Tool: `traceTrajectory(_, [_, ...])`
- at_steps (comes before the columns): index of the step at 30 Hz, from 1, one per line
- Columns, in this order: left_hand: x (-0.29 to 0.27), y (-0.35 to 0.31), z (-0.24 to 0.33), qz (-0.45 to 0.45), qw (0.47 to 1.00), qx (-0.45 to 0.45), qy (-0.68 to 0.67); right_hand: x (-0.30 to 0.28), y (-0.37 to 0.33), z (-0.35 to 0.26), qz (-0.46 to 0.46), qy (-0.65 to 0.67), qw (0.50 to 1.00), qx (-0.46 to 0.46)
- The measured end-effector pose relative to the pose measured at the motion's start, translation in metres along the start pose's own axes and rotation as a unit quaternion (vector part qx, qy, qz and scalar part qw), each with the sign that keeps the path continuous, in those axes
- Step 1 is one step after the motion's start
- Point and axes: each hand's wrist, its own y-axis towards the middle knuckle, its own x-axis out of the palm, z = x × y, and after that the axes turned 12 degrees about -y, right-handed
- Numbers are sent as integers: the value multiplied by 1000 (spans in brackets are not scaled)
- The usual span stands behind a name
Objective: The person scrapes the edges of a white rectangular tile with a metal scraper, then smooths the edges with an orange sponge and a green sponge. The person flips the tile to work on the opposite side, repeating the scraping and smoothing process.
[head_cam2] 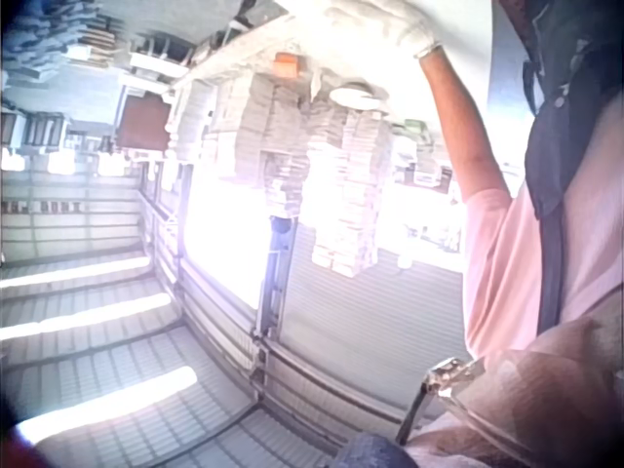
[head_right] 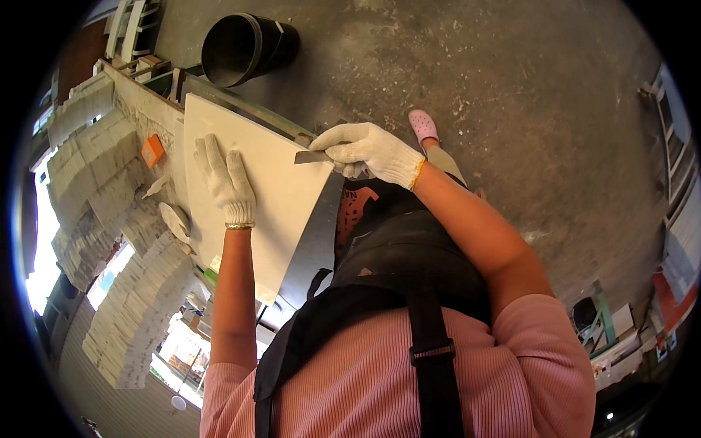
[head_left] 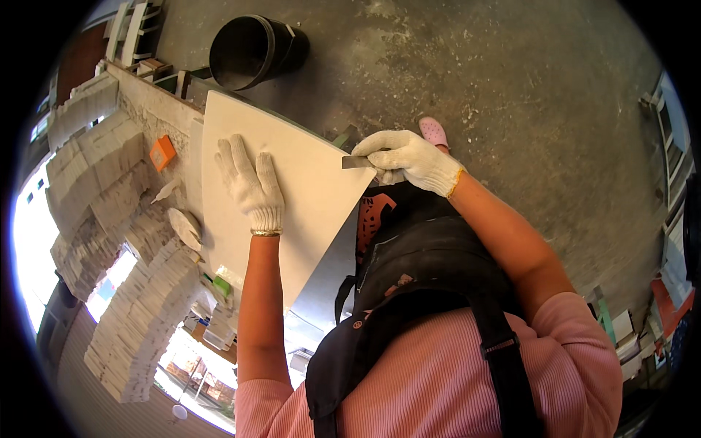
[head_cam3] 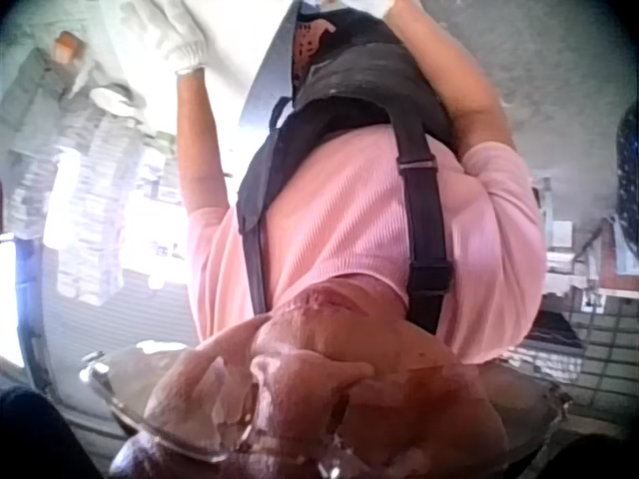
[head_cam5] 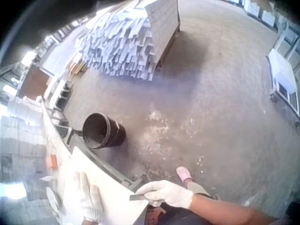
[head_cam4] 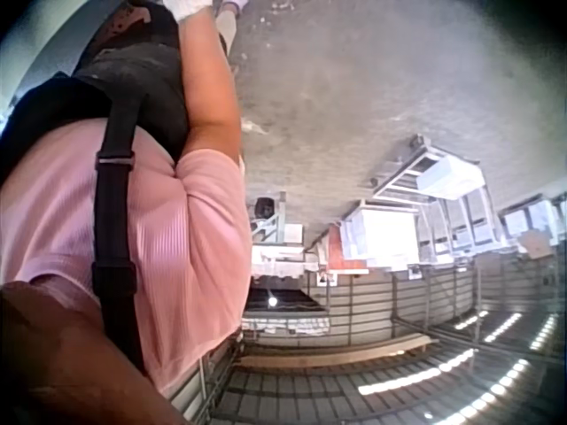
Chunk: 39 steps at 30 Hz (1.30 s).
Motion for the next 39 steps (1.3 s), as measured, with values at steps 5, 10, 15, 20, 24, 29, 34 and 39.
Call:
traceTrajectory(5, [1,1,-1,4,1000,2,0,-1,-6,-1,7,-38,999,-12])
traceTrajectory(10, [1,0,-2,7,1000,1,3,10,-30,-10,94,-207,974,-23])
traceTrajectory(15, [2,0,-1,16,1000,14,-5,31,-54,-8,241,-524,794,-192])
traceTrajectory(20, [1,1,1,12,1000,14,1,51,-64,-10,287,-671,617,-295])
traceTrajectory(24, [1,1,0,9,1000,14,6,49,-60,-5,288,-691,577,-326])
traceTrajectory(29, [1,-1,-2,7,1000,12,16,49,-63,-4,273,-712,570,-307])
traceTrajectory(34, [3,-2,-4,8,1000,3,-4,52,-62,-2,279,-724,550,-310])
traceTrajectory(39, [4,-2,-4,9,1000,-1,-8,56,-57,-6,280,-721,548,-318])
